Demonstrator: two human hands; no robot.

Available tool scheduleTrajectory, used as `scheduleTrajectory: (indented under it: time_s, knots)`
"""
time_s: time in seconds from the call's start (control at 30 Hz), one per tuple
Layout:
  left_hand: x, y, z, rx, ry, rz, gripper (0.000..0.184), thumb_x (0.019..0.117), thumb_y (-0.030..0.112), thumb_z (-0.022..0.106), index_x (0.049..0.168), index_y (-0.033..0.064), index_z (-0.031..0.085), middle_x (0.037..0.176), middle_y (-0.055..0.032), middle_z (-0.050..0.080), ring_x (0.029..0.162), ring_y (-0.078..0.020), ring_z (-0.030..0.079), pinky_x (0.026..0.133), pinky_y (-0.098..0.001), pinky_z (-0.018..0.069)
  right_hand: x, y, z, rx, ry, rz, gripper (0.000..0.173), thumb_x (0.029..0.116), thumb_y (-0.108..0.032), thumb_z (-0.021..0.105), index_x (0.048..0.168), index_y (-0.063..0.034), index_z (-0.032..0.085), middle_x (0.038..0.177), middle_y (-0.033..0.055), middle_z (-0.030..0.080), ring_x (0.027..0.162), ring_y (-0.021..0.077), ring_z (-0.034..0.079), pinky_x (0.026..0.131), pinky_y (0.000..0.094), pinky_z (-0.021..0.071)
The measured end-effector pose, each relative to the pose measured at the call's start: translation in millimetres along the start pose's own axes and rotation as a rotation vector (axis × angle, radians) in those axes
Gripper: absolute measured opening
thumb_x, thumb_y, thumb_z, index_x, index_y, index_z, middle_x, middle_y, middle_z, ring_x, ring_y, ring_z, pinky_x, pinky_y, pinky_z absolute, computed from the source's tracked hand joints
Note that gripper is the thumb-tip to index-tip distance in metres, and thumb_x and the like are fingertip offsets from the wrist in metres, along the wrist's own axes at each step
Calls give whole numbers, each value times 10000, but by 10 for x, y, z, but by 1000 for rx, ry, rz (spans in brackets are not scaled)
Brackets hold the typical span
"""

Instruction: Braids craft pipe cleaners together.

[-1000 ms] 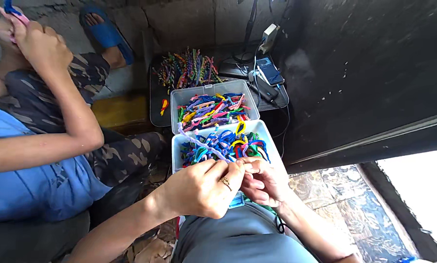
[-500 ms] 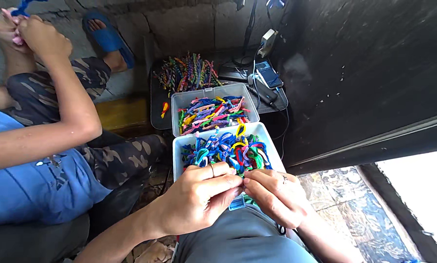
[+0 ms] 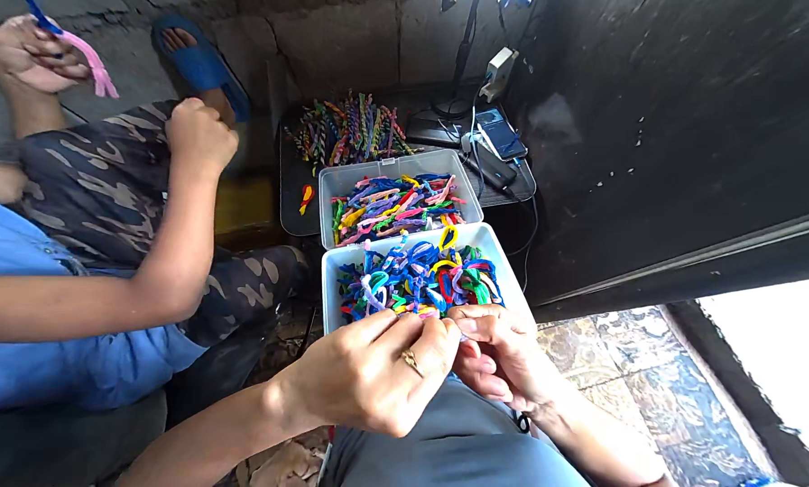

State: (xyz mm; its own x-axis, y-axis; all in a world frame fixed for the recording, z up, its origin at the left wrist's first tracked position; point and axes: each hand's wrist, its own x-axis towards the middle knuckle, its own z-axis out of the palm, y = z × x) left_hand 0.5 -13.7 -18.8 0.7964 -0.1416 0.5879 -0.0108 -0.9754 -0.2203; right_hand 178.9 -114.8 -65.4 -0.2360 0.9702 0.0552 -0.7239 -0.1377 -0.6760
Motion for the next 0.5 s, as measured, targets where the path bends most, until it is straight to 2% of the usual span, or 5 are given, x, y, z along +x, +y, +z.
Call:
scheduleTrajectory:
  time_s: [0.07,0.17,0.27,0.33,0.5]
  knots:
    - [-26,-1,65,-229,51,-166,157,1047,38,509,1029,-25,651,813,-138,623,663,-197,571,591,-256,460,-9,-1,-25,-187,-12,-143,255,1084,-214,467,889,-172,625,691,-137,588,538,-81,541,467,87,435]
    - [-29,-39,88,-773,56,-492,241,1051,142,552,975,-21,713,821,-53,638,745,6,578,682,-85,465,-37,-50,-51,-746,61,-490,167,1079,-264,524,1092,-117,602,862,-100,633,730,-85,591,635,88,502]
    - [4,-134,46,-1326,-9,-706,191,1043,129,564,1003,16,712,848,80,627,685,128,504,599,-33,421,-7,-171,-90,-1087,105,-694,273,1043,-275,608,1224,-71,606,992,-38,675,877,-47,641,769,121,556]
    - [37,-166,29,-1587,-53,-777,175,1043,114,546,1008,81,714,853,139,633,633,149,475,543,-27,391,34,-234,-102,-1131,104,-761,251,1030,-253,634,1203,-73,660,1013,-22,681,896,-30,643,787,133,556]
    - [91,-187,24,-1887,-114,-778,171,1047,111,544,1000,105,708,848,146,662,606,151,489,516,-25,387,118,-326,-87,-1083,-25,-832,148,1003,-163,670,1076,-61,748,1036,1,704,1001,-4,653,862,139,547]
